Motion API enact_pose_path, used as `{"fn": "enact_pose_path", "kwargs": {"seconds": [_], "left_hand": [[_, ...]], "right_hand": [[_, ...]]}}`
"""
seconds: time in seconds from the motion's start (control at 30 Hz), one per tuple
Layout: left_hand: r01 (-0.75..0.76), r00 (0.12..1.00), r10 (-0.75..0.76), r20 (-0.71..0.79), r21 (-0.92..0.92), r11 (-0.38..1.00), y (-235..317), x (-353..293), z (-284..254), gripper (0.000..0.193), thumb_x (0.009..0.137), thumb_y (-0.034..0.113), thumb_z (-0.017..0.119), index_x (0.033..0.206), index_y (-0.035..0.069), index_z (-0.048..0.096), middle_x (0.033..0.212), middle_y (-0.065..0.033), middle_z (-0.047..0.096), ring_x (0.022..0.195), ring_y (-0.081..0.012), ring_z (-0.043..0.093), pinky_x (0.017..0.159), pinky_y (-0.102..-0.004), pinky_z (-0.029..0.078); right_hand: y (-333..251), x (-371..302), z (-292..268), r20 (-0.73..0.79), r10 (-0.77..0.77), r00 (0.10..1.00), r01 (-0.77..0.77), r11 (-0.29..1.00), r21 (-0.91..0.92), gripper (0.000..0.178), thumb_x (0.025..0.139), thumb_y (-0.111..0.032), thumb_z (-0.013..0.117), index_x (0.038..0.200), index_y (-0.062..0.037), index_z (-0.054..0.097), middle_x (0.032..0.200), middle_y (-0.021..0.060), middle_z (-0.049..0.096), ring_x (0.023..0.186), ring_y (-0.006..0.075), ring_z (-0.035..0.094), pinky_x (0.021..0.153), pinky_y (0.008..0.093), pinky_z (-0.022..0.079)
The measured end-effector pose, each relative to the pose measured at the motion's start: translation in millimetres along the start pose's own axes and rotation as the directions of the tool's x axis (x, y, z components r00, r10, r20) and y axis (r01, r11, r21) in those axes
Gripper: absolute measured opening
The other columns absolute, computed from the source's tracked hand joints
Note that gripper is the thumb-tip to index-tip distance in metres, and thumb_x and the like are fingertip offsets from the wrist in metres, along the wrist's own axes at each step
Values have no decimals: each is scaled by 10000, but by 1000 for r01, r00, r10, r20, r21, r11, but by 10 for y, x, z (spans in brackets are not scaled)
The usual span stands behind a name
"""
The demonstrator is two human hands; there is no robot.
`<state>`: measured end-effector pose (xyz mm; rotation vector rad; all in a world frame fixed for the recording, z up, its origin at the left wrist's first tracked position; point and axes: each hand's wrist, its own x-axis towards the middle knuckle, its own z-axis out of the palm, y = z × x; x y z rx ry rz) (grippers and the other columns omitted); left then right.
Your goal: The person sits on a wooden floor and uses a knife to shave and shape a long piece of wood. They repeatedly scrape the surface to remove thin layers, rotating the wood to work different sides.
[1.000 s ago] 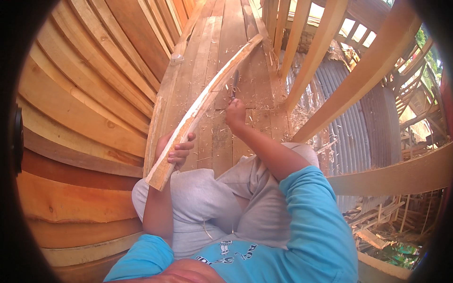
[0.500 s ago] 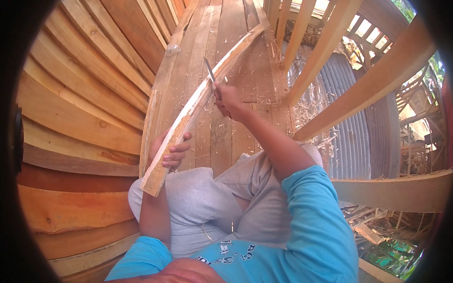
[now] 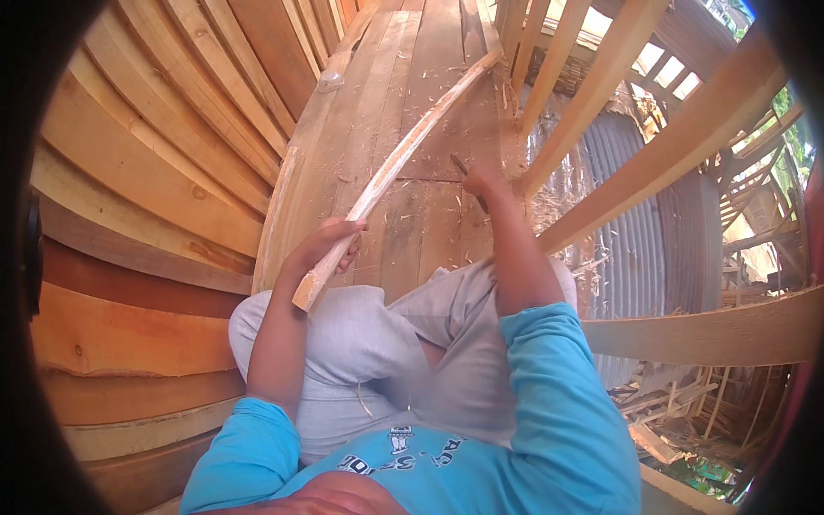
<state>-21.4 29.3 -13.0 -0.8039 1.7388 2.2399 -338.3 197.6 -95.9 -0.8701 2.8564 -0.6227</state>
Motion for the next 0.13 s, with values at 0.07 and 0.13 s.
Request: {"fn": "enact_pose_path", "kwargs": {"seconds": [0.07, 0.13], "left_hand": [[-18, 1000, 19, -12, 33, 999, -8, 14, -5, 410, 882, 392, 641, 1052, 32, 543, 634, -10, 494, 434, -88, 467, 375, -241, 378], [-29, 999, 30, -16, 88, 996, -7, 26, -50, 417, 883, 391, 642, 1059, 25, 547, 658, -19, 506, 449, -96, 485, 385, -245, 393]], "right_hand": [[-355, -70, -654, 20, -16, 1000, 13, 993, 120, 371, 864, -269, 685, 1126, -12, 629, 915, 149, 683, 781, 218, 677, 683, 334, 522], [-996, -501, -1549, -99, -229, 968, 249, 867, 433, 380, 862, -282, 718, 1136, -29, 643, 888, 87, 688, 769, 139, 657, 702, 270, 523]]}}
